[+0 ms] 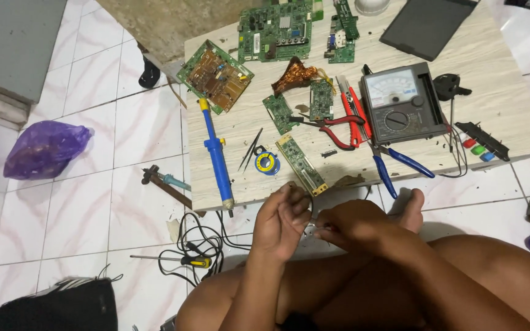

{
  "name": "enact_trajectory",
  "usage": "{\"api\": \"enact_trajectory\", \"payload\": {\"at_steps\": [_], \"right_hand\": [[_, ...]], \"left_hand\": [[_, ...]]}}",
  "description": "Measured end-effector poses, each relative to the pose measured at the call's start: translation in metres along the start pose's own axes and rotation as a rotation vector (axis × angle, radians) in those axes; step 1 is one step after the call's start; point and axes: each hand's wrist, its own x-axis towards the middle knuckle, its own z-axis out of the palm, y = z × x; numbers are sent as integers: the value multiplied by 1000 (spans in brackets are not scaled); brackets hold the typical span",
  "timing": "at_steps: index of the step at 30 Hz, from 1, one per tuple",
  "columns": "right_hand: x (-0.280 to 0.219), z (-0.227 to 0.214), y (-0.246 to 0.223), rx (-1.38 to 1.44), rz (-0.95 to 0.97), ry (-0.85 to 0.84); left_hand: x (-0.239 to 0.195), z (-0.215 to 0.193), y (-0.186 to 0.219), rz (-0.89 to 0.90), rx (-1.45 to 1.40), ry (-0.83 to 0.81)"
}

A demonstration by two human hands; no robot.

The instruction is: The person sits on the floor at a low table covered with circuit boards and repair tools. They probe a circuit board with multimeter test leads, then use a soldering iron together with tweezers and a desoldering pump to work on components on the board.

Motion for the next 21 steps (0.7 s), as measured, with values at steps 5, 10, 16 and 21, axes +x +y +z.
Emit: {"api": "enact_trajectory", "payload": {"at_steps": [5, 10, 16, 21], "right_hand": [[-1, -6, -2, 28, 25, -22], [-6, -15, -8, 5, 35, -26], [-29, -40, -23, 49, 48, -40], [-24, -17, -7, 255, -84, 497]], "left_hand": [[-1, 0, 0, -19, -27, -14], [0, 0, -1, -18, -18, -32], [-5, 7, -1, 18, 130, -34], [-5, 2, -9, 102, 240, -18]]}}
